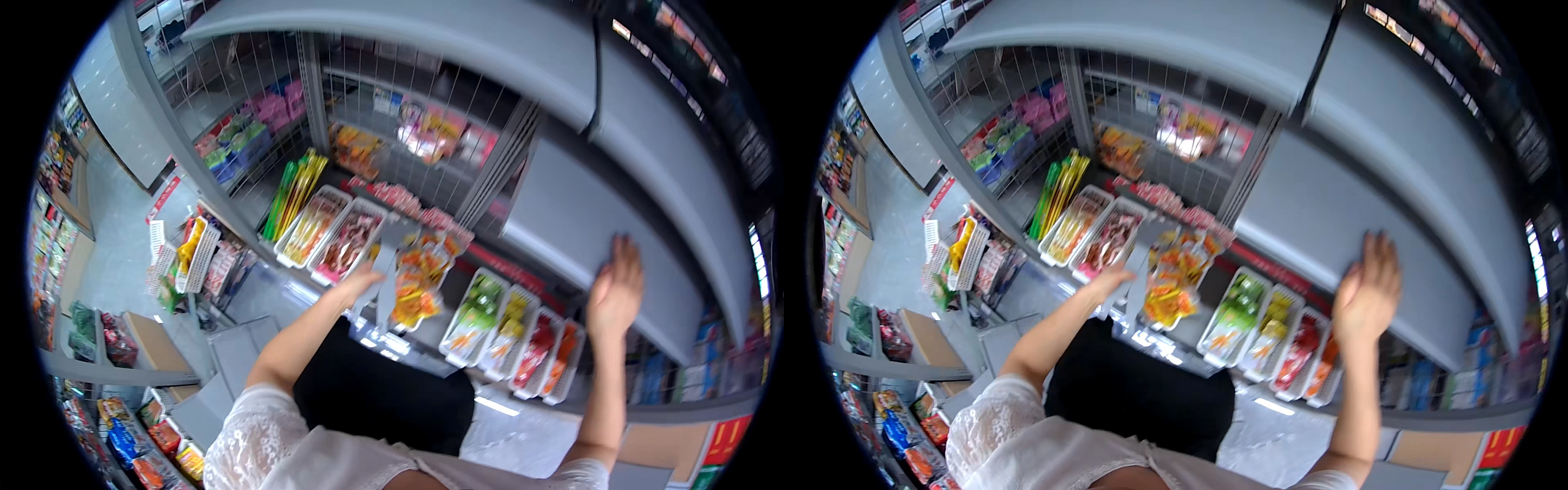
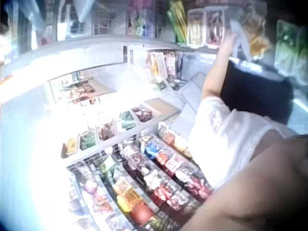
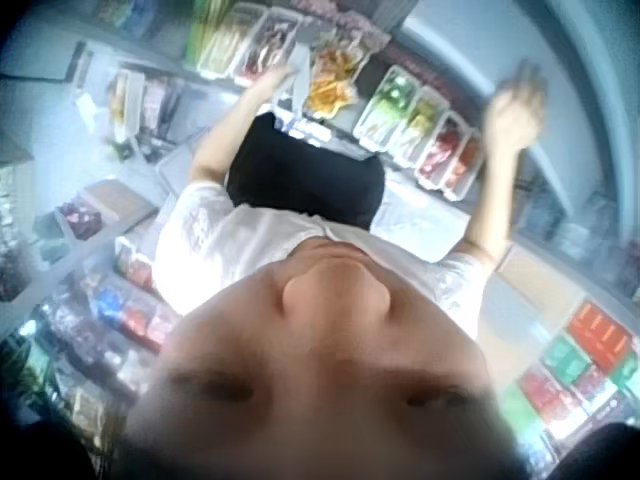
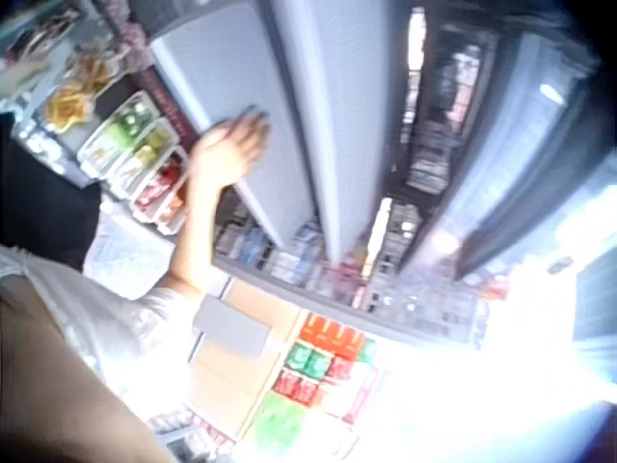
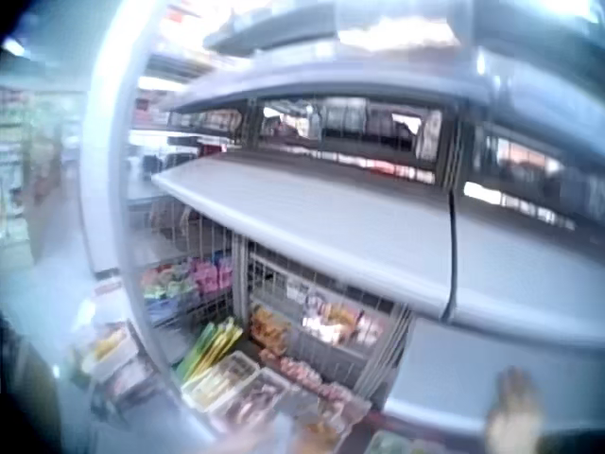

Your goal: The person assembles a gray metal shelving unit in a store aisle. They pick up shelf panels and metal support bars, then insert the bars into the unit's frame to secure the panels in place. The person works on multiple levels of the shelving unit, adjusting and fitting the components by hand.

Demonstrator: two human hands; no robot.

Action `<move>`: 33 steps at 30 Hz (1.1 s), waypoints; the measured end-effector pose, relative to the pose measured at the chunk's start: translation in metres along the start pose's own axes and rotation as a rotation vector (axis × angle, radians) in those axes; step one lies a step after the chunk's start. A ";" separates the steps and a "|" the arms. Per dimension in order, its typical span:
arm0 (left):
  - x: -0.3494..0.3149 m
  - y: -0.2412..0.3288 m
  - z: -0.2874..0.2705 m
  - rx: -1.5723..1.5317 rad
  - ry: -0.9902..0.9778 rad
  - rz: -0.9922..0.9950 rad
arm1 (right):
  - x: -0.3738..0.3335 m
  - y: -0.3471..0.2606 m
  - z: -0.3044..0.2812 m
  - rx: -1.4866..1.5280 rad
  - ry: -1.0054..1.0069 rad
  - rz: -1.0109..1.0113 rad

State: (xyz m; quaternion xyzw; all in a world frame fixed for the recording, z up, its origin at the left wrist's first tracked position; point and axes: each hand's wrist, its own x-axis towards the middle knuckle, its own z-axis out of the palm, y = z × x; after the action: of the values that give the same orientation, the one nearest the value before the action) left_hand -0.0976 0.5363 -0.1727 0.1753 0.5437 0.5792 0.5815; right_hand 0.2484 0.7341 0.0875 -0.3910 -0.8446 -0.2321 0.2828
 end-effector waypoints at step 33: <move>-0.346 0.199 0.150 -0.070 0.136 0.438 | 0.069 -0.242 -0.236 1.587 -1.654 0.841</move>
State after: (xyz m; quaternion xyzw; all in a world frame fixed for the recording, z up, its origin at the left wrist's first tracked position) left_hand 0.0223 0.3540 0.1938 0.2294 0.5101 0.7206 0.4098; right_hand 0.0899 0.4844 0.2645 -0.3824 -0.4849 0.7763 -0.1267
